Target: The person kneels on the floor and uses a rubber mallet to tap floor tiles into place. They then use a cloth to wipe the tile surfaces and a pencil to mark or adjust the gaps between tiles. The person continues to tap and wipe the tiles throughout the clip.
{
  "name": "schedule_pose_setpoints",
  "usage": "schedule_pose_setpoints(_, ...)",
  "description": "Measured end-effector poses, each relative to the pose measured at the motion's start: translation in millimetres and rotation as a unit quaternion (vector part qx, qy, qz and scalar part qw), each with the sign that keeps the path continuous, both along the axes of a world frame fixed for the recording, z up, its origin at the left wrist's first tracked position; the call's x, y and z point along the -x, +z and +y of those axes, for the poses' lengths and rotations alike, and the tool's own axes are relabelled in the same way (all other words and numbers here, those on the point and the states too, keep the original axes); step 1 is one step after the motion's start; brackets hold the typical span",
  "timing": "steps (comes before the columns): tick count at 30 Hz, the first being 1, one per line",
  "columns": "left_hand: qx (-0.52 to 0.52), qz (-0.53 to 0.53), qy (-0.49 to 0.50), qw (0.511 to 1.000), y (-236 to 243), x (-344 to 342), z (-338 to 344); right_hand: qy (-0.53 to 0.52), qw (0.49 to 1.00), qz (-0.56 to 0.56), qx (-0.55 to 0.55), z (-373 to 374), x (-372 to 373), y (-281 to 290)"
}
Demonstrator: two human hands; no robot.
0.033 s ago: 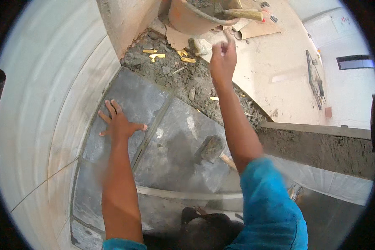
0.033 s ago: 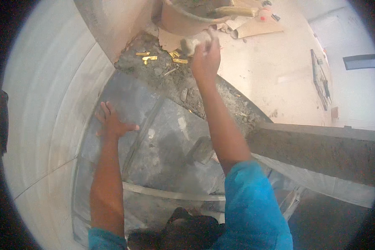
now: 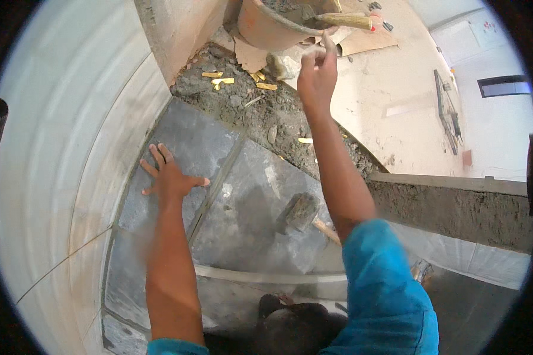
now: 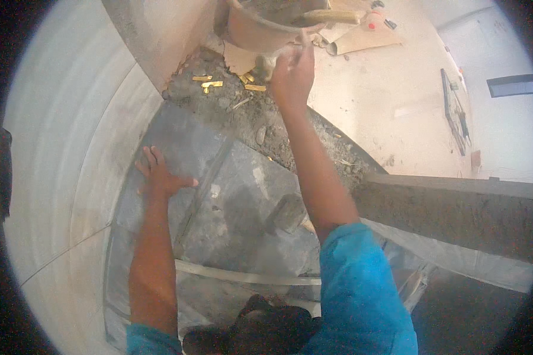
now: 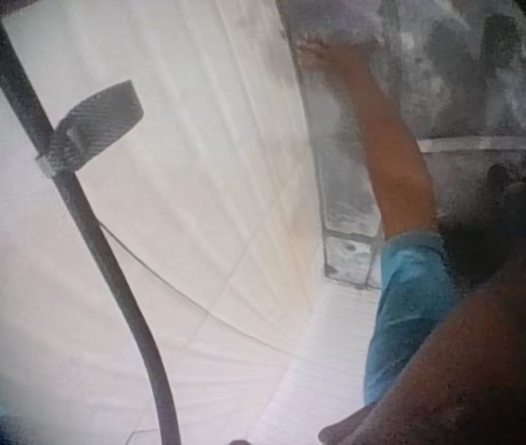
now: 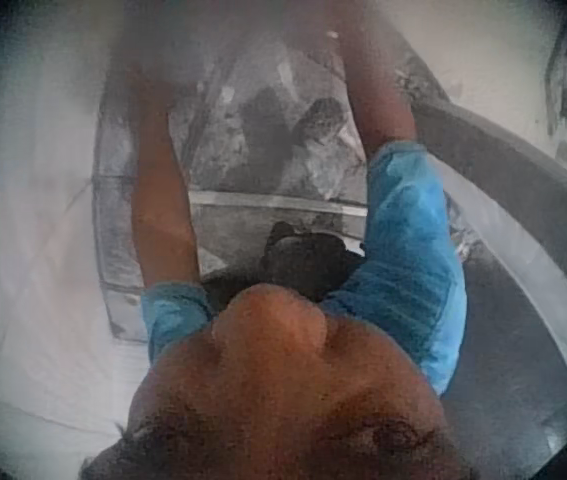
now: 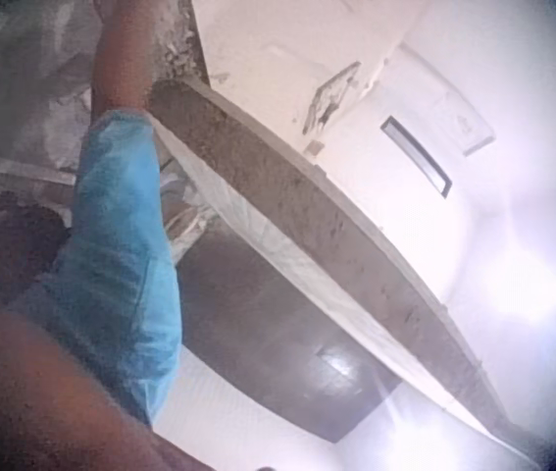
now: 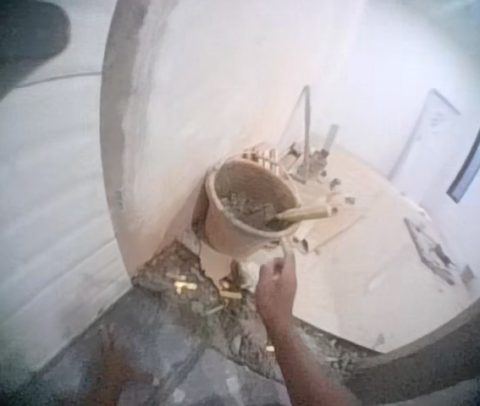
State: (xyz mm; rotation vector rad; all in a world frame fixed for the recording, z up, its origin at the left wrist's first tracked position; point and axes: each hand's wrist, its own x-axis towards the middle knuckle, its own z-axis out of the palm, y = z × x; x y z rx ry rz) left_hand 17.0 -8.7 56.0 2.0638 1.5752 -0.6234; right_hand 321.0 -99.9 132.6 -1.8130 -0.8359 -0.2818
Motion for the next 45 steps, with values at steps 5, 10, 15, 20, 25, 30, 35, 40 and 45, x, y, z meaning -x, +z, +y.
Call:
schedule_pose_setpoints(5, -0.010, 0.001, 0.002, 1.000, -8.2, 0.0, 0.4, -0.106, 0.944, -0.305, 0.072, 31.3, -65.2, 11.0)
schedule_pose_setpoints(10, -0.027, -0.004, 0.002, 1.000, -12.2, -0.3, 0.0, -0.186, 0.810, -0.318, 0.457, -2.9, -90.3, 13.5)
schedule_pose_setpoints(15, -0.033, 0.003, -0.010, 0.999, -8.8, -0.7, -0.1, -0.125, 0.761, -0.433, 0.467, -38.5, -92.6, 29.5)
schedule_pose_setpoints(20, -0.026, -0.021, 0.005, 0.999, -12.7, 2.7, -1.1, -0.091, 0.876, -0.294, 0.373, -25.0, -91.4, 23.9)
schedule_pose_setpoints(25, -0.036, -0.028, 0.007, 0.999, -18.7, 3.0, 0.4, -0.043, 0.852, -0.266, 0.448, -22.7, -87.8, -8.1)
schedule_pose_setpoints(30, -0.026, -0.027, 0.007, 0.999, -16.1, 3.1, 0.8, -0.026, 0.921, 0.110, 0.372, -17.5, -74.4, -45.1)
schedule_pose_setpoints(35, -0.034, -0.024, 0.005, 0.999, -17.5, 2.8, 0.0, -0.274, 0.893, 0.199, 0.297, 37.9, -81.7, -91.7)
schedule_pose_setpoints(40, -0.041, -0.031, 0.007, 0.999, -18.0, 5.4, 0.4, -0.093, 0.693, -0.152, 0.698, 48.4, -132.1, -122.6)
schedule_pose_setpoints(45, -0.072, -0.055, 0.002, 0.996, -16.8, 6.0, -1.1, -0.002, 0.867, 0.497, 0.033, 33.2, -131.9, -95.1)
